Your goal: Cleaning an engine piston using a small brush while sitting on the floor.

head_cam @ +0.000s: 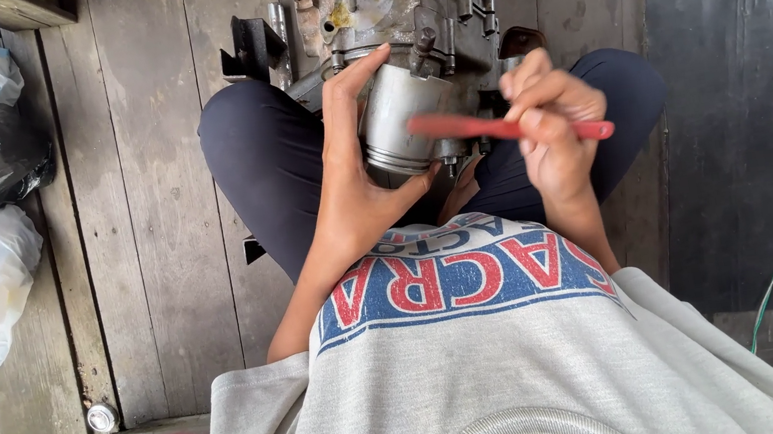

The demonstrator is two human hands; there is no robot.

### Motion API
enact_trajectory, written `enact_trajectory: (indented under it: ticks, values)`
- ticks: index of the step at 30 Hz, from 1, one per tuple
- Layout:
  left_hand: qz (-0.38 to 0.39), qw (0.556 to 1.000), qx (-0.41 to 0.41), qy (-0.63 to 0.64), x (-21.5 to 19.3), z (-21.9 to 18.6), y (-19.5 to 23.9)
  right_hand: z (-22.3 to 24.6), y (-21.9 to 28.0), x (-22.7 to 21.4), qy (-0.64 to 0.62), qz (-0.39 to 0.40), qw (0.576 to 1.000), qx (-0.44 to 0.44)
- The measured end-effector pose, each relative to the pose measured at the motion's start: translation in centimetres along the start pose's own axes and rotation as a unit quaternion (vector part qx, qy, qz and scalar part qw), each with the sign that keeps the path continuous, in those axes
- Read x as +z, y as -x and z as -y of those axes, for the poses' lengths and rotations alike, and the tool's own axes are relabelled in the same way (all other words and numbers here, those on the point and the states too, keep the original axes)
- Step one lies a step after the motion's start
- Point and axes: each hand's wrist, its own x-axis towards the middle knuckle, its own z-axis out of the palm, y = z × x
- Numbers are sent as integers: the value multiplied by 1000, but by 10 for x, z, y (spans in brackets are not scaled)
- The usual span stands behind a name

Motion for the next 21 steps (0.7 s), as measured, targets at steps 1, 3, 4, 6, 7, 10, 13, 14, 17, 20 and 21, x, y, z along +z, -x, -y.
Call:
enact_trajectory:
  ticks: [1,3,4,6,7,10,13,14,17,20,21]
  values:
    - [0,1000,1,1,-1,-3,1,2,4,4,1,0,1000,-1]
    - [0,999,-1,47,-1,-8,4,6,12,11,-3,90,996,28]
    - [1,999,-1,48,-1,-7,6,8,11,10,-2,89,996,28]
    - [3,1000,5,7,0,-3,9,10,8,8,30,44,999,6]
    - [2,1000,5,6,0,-3,10,11,7,6,29,45,999,6]
    - [3,1000,1,1,-1,-5,13,12,6,2,19,-8,999,-24]
    - [2,1000,4,9,-1,-9,13,12,13,4,8,15,1000,-7]
    - [6,1000,3,29,-2,-10,14,14,16,6,14,67,998,10]
    - [6,1000,3,28,-1,-9,14,18,14,4,29,104,994,20]
    - [2,1000,2,10,0,-4,14,20,7,-3,38,55,998,-2]
    - [4,1000,0,12,0,-2,14,21,4,-5,40,20,999,-16]
